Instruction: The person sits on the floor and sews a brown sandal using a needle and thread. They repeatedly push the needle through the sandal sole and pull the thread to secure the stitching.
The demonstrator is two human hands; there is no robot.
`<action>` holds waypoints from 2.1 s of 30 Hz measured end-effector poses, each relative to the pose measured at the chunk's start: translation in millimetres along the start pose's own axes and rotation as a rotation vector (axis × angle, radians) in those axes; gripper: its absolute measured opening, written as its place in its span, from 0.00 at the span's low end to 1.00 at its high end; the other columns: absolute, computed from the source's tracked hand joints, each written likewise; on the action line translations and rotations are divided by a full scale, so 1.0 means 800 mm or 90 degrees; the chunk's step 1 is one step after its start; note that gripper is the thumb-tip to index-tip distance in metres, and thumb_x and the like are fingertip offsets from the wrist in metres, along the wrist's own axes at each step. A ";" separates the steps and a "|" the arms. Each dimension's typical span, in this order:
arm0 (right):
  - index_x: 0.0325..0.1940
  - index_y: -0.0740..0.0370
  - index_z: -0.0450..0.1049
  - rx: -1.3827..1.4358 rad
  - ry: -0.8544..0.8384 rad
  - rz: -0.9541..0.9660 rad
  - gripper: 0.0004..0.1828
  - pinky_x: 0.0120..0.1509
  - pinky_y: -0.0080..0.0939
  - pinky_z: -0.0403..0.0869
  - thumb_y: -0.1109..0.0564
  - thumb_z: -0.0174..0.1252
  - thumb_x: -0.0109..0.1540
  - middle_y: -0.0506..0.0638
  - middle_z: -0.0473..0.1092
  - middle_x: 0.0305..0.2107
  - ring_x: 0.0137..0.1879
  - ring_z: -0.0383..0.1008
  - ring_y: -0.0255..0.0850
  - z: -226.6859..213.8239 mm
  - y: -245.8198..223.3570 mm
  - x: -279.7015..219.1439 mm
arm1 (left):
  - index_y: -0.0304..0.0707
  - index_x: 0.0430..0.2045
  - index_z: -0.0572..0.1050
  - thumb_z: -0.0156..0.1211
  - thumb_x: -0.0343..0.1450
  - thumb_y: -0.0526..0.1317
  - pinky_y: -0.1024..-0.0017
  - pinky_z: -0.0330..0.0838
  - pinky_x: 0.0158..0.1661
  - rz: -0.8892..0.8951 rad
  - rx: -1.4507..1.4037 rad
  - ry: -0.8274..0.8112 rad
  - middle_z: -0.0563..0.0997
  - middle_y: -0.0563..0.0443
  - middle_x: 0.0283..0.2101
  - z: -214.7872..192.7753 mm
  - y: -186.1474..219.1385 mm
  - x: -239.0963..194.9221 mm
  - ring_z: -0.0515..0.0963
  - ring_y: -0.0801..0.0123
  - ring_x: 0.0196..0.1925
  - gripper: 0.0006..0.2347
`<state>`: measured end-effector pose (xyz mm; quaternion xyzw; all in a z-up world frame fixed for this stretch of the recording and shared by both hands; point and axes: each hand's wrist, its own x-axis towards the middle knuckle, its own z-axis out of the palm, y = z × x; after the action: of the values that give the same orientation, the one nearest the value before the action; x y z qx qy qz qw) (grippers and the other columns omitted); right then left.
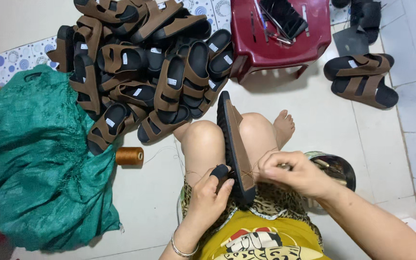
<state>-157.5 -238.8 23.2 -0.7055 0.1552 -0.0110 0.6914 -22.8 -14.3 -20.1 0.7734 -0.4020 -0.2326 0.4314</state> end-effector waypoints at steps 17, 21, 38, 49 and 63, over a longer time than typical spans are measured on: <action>0.35 0.58 0.78 0.027 -0.236 -0.034 0.13 0.49 0.38 0.76 0.49 0.56 0.68 0.47 0.77 0.34 0.40 0.76 0.35 0.012 -0.015 -0.002 | 0.32 0.45 0.80 0.61 0.71 0.40 0.67 0.75 0.47 -0.024 -0.012 -0.025 0.85 0.43 0.45 -0.005 -0.016 -0.004 0.85 0.56 0.46 0.12; 0.46 0.39 0.80 -0.572 -0.344 0.145 0.12 0.45 0.53 0.76 0.44 0.51 0.67 0.37 0.79 0.43 0.45 0.81 0.43 0.003 -0.005 -0.012 | 0.33 0.45 0.80 0.62 0.70 0.41 0.67 0.77 0.47 -0.039 -0.007 -0.051 0.85 0.44 0.45 -0.001 -0.024 -0.007 0.85 0.56 0.46 0.13; 0.65 0.67 0.74 -0.400 0.720 -0.014 0.13 0.27 0.39 0.64 0.63 0.55 0.77 0.56 0.69 0.50 0.25 0.63 0.39 -0.205 0.065 -0.030 | 0.43 0.35 0.85 0.55 0.75 0.47 0.74 0.65 0.28 -0.303 -0.038 0.233 0.68 0.59 0.15 -0.059 -0.089 -0.023 0.65 0.76 0.20 0.12; 0.53 0.44 0.67 -0.441 -0.158 0.176 0.15 0.47 0.46 0.74 0.41 0.54 0.65 0.45 0.77 0.38 0.42 0.80 0.47 0.002 0.033 -0.008 | 0.35 0.40 0.83 0.54 0.78 0.46 0.49 0.72 0.60 -0.030 -1.007 0.049 0.84 0.39 0.45 -0.083 -0.035 0.047 0.82 0.49 0.48 0.14; 0.19 0.58 0.63 0.359 0.134 0.110 0.29 0.20 0.28 0.59 0.40 0.49 0.70 0.48 0.62 0.12 0.17 0.63 0.36 0.053 0.061 0.035 | 0.32 0.22 0.73 0.52 0.78 0.44 0.78 0.41 0.15 -0.366 -0.826 0.275 0.52 0.61 0.12 -0.076 -0.161 -0.003 0.47 0.81 0.11 0.16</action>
<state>-130.7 -204.4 -32.0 -0.4653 0.2761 -0.0682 0.8383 73.3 55.8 -98.6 0.4666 0.1283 -0.3698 0.7932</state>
